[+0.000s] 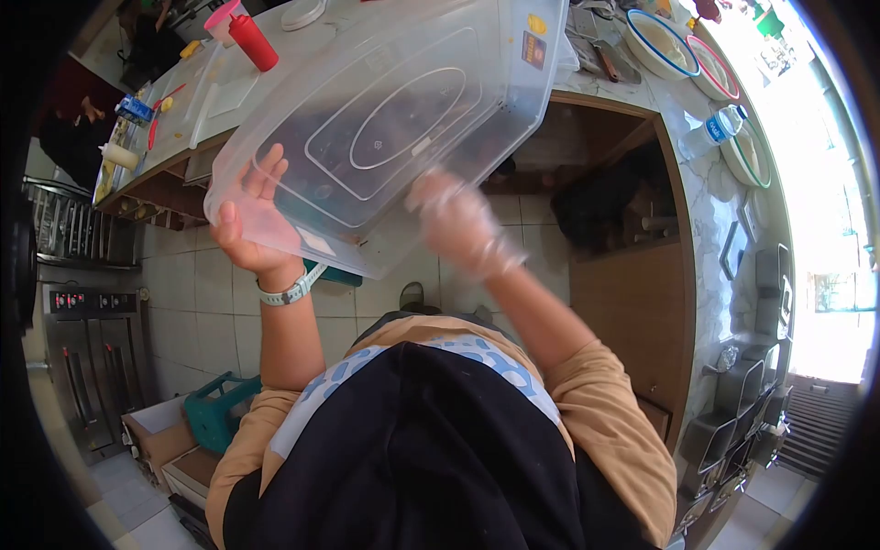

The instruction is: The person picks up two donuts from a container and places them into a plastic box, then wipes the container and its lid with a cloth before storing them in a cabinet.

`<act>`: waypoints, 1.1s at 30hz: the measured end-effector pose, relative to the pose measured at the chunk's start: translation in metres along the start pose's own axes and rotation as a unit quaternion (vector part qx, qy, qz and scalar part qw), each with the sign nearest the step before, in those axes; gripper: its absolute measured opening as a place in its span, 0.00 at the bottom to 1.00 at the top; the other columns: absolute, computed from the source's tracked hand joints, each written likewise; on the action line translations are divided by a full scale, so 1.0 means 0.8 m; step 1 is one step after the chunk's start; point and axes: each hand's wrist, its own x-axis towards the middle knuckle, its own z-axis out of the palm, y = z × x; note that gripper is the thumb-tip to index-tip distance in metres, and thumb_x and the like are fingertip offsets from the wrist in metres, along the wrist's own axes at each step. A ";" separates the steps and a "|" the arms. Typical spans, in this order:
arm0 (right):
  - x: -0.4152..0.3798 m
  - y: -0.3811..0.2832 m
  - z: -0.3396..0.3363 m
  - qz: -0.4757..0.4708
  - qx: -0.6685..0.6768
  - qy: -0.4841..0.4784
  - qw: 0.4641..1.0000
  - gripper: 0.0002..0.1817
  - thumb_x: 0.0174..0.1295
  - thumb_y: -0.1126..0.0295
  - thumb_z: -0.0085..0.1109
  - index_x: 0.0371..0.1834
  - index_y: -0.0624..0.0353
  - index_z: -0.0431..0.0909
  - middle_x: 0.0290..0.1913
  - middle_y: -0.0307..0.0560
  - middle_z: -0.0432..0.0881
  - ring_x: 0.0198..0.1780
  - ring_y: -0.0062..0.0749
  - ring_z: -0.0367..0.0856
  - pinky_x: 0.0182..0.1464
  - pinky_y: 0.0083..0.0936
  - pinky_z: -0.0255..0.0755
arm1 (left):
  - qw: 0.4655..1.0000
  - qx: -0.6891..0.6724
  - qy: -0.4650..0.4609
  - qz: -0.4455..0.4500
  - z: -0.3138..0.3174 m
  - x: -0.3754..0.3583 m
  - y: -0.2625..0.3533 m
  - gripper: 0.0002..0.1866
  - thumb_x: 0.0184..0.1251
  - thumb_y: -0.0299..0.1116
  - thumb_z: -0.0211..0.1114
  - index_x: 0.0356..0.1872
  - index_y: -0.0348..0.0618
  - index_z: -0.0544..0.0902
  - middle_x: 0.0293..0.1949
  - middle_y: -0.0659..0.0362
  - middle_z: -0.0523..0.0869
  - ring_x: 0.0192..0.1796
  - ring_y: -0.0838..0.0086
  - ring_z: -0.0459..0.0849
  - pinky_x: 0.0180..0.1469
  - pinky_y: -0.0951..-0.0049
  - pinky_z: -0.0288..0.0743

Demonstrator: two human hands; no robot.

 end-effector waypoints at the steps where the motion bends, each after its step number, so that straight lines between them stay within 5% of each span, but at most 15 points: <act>1: -0.008 -0.063 0.001 -0.034 0.081 0.004 0.996 0.17 0.54 0.74 0.48 0.48 0.60 0.74 0.53 0.48 0.76 0.58 0.36 0.72 0.63 0.32 0.63 | 1.000 0.004 0.005 0.000 -0.001 0.002 0.002 0.36 0.55 0.47 0.52 0.55 0.19 0.68 0.53 0.35 0.75 0.48 0.42 0.81 0.50 0.55 0.77; 3: -0.014 -0.096 -0.001 -0.072 0.166 0.006 0.983 0.18 0.54 0.77 0.47 0.49 0.61 0.73 0.55 0.48 0.76 0.59 0.38 0.71 0.63 0.34 0.63 | 0.996 0.046 0.041 -0.065 -0.005 0.006 0.005 0.36 0.55 0.47 0.52 0.54 0.19 0.68 0.53 0.36 0.75 0.48 0.43 0.81 0.49 0.56 0.78; 5: -0.013 -0.057 -0.010 -0.008 0.418 -0.001 0.908 0.20 0.52 0.76 0.48 0.51 0.59 0.75 0.58 0.47 0.75 0.60 0.39 0.71 0.64 0.36 0.62 | 0.995 0.061 0.037 -0.071 -0.015 0.009 0.007 0.37 0.56 0.48 0.52 0.56 0.21 0.67 0.54 0.36 0.75 0.48 0.44 0.81 0.50 0.57 0.77; 6: -0.007 -0.027 -0.020 -0.017 0.209 0.034 0.977 0.21 0.51 0.76 0.47 0.50 0.56 0.77 0.55 0.46 0.77 0.59 0.41 0.72 0.64 0.36 0.63 | 0.994 0.066 0.031 -0.077 -0.019 0.008 0.009 0.38 0.56 0.49 0.52 0.57 0.22 0.66 0.54 0.37 0.75 0.49 0.45 0.81 0.51 0.57 0.76; 7: -0.003 0.017 -0.015 -0.023 0.093 -0.035 0.995 0.19 0.61 0.72 0.46 0.57 0.54 0.70 0.63 0.42 0.69 0.62 0.33 0.69 0.66 0.33 0.59 | 0.994 0.067 0.031 -0.075 -0.019 0.013 0.013 0.38 0.56 0.49 0.52 0.57 0.22 0.66 0.54 0.37 0.75 0.49 0.45 0.81 0.51 0.57 0.76; 8: -0.004 0.048 -0.013 0.015 0.189 0.009 0.982 0.18 0.59 0.72 0.49 0.54 0.52 0.72 0.58 0.42 0.72 0.60 0.33 0.70 0.65 0.35 0.59 | 0.991 0.060 0.057 -0.109 -0.017 0.018 0.019 0.39 0.56 0.50 0.52 0.59 0.23 0.65 0.55 0.37 0.74 0.50 0.46 0.80 0.52 0.57 0.75; 10: -0.003 0.089 0.007 0.040 0.037 0.064 0.996 0.12 0.58 0.69 0.52 0.45 0.54 0.78 0.42 0.43 0.79 0.51 0.36 0.75 0.59 0.31 0.66 | 0.985 0.031 0.071 -0.152 -0.022 0.024 0.022 0.41 0.57 0.52 0.53 0.63 0.27 0.61 0.58 0.36 0.72 0.53 0.47 0.78 0.57 0.57 0.70; 13: 0.003 0.071 -0.043 0.054 0.126 -0.023 0.990 0.12 0.54 0.70 0.55 0.42 0.56 0.80 0.38 0.43 0.80 0.46 0.39 0.78 0.53 0.32 0.71 | 0.994 -0.007 0.015 -0.104 -0.014 0.026 0.026 0.40 0.56 0.51 0.54 0.63 0.29 0.62 0.59 0.37 0.71 0.55 0.48 0.77 0.59 0.56 0.69; 14: 0.009 0.060 -0.060 -0.044 0.059 0.041 0.996 0.12 0.49 0.73 0.57 0.39 0.56 0.81 0.37 0.44 0.81 0.43 0.39 0.79 0.48 0.33 0.74 | 0.994 -0.003 0.021 -0.103 -0.012 0.025 0.026 0.40 0.56 0.51 0.54 0.63 0.29 0.62 0.59 0.37 0.71 0.55 0.48 0.77 0.59 0.56 0.69; 16: 0.012 0.050 -0.075 -0.047 0.070 0.079 0.993 0.12 0.47 0.75 0.58 0.38 0.56 0.82 0.37 0.44 0.81 0.43 0.40 0.78 0.48 0.32 0.74 | 0.997 -0.008 -0.065 0.049 -0.008 0.025 0.022 0.41 0.54 0.51 0.56 0.65 0.31 0.61 0.59 0.37 0.71 0.58 0.48 0.75 0.60 0.54 0.67; 17: 0.016 0.047 -0.081 -0.047 0.075 0.121 0.989 0.13 0.45 0.76 0.59 0.37 0.56 0.82 0.37 0.44 0.81 0.44 0.40 0.78 0.48 0.30 0.74 | 0.997 -0.002 -0.062 0.051 -0.003 0.018 0.022 0.41 0.54 0.51 0.56 0.65 0.31 0.61 0.59 0.37 0.71 0.58 0.48 0.75 0.60 0.54 0.67; 20: 0.031 0.037 -0.096 0.039 0.108 0.095 0.989 0.10 0.50 0.76 0.59 0.37 0.56 0.82 0.38 0.45 0.81 0.46 0.43 0.77 0.49 0.32 0.73 | 0.986 0.103 -0.129 0.012 -0.013 -0.025 0.006 0.40 0.53 0.49 0.56 0.64 0.33 0.62 0.58 0.38 0.72 0.58 0.49 0.75 0.60 0.53 0.67; 22: 0.037 0.026 -0.095 0.117 0.124 0.068 0.983 0.09 0.53 0.75 0.58 0.37 0.56 0.81 0.39 0.45 0.81 0.46 0.43 0.77 0.50 0.33 0.73 | 0.985 -0.035 -0.096 -0.137 -0.034 -0.051 -0.020 0.38 0.51 0.47 0.56 0.63 0.33 0.63 0.56 0.39 0.74 0.56 0.50 0.76 0.58 0.54 0.68; 27: 0.051 -0.053 -0.086 -0.053 0.067 0.043 0.995 0.07 0.54 0.74 0.52 0.37 0.58 0.75 0.36 0.49 0.77 0.45 0.41 0.76 0.47 0.33 0.71 | 0.978 -0.107 -0.013 -0.180 -0.007 -0.060 -0.029 0.36 0.50 0.43 0.57 0.60 0.31 0.64 0.53 0.39 0.76 0.54 0.51 0.78 0.55 0.57 0.72; 33: 0.075 -0.097 -0.099 -0.077 0.032 -0.129 0.988 0.14 0.48 0.75 0.54 0.40 0.65 0.76 0.35 0.51 0.79 0.42 0.42 0.79 0.47 0.32 0.71 | 0.976 -0.119 -0.026 -0.181 -0.012 -0.052 -0.038 0.36 0.50 0.41 0.59 0.60 0.29 0.64 0.52 0.40 0.76 0.52 0.53 0.80 0.53 0.60 0.75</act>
